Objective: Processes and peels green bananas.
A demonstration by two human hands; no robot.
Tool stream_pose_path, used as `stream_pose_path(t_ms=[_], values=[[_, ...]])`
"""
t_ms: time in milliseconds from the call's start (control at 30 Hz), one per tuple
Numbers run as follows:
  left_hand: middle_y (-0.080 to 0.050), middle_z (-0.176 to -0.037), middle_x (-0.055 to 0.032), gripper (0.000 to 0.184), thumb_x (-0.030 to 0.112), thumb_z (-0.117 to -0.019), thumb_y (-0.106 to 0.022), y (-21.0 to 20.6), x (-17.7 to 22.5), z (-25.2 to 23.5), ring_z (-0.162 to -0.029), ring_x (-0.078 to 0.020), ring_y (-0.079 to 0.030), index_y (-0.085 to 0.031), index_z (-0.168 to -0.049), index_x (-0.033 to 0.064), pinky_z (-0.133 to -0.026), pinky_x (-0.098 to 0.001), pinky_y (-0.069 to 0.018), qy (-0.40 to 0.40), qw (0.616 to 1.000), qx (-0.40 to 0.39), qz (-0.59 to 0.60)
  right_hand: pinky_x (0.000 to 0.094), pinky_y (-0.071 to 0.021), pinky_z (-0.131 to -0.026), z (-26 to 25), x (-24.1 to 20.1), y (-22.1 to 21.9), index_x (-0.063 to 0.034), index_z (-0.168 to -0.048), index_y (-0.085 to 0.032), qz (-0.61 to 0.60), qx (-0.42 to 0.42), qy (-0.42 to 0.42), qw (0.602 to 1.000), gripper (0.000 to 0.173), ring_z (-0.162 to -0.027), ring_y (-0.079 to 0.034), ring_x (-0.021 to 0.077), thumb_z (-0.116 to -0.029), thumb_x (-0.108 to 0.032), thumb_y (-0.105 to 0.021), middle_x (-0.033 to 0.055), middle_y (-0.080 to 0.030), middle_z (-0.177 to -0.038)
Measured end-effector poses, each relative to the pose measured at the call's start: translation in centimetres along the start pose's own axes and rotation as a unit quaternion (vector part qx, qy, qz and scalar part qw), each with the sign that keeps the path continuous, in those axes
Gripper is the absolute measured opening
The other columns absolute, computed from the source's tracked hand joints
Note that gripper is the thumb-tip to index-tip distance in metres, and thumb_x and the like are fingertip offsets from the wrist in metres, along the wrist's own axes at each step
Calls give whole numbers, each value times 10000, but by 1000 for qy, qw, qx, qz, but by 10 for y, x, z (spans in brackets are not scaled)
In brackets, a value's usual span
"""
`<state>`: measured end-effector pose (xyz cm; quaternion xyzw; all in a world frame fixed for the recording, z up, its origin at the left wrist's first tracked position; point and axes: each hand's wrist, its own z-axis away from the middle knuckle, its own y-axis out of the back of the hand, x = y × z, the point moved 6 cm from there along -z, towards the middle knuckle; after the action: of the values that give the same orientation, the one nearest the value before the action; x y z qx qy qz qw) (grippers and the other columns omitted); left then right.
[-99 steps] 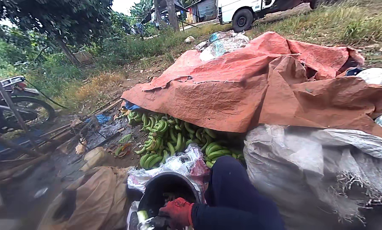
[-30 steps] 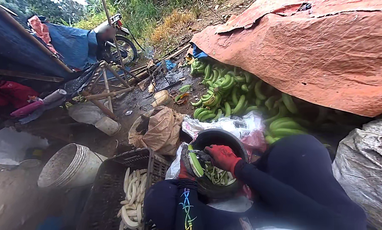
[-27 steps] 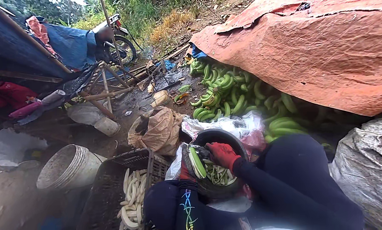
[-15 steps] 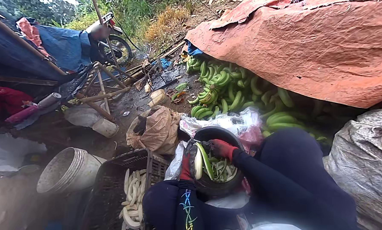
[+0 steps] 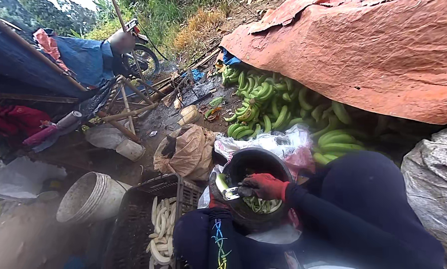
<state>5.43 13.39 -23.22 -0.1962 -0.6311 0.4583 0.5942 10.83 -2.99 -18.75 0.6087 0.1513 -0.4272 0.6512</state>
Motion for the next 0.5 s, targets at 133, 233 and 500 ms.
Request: stream_pose_path(t_ms=[133,233,500], values=[[-592,-634,-33,488,280,-1101,-182,-15,6,14,-526,-114,-586,-560,-859,88,-480,-245,-505,3,980,158,-121,618,-493,-961,0,-8,-3,-47,-1348,-619,60,-5,-40,997,349,-1189,-628,437,-1033,-191,-576,246,-636,-1298],[-676,-906,-91,453,311,-1109,-235,5,3,5,-814,-157,-679,-577,-1149,16,-714,-330,-581,-52,987,-3,-153,611,-499,-952,-1,-12,3,-56,-1371,-587,64,5,-98,993,361,-1197,-628,427,-1046,-207,-546,240,-630,-1305],[-613,-1253,-150,434,244,-1127,-280,-49,6,23,-1062,-120,-619,-454,-1434,-9,-928,-295,-533,-34,908,86,-408,603,-483,-1017,-7,-2,18,-63,-1416,-533,-37,59,-241,968,381,-1259,-616,399,-1072,-217,-478,229,-638,-1330]])
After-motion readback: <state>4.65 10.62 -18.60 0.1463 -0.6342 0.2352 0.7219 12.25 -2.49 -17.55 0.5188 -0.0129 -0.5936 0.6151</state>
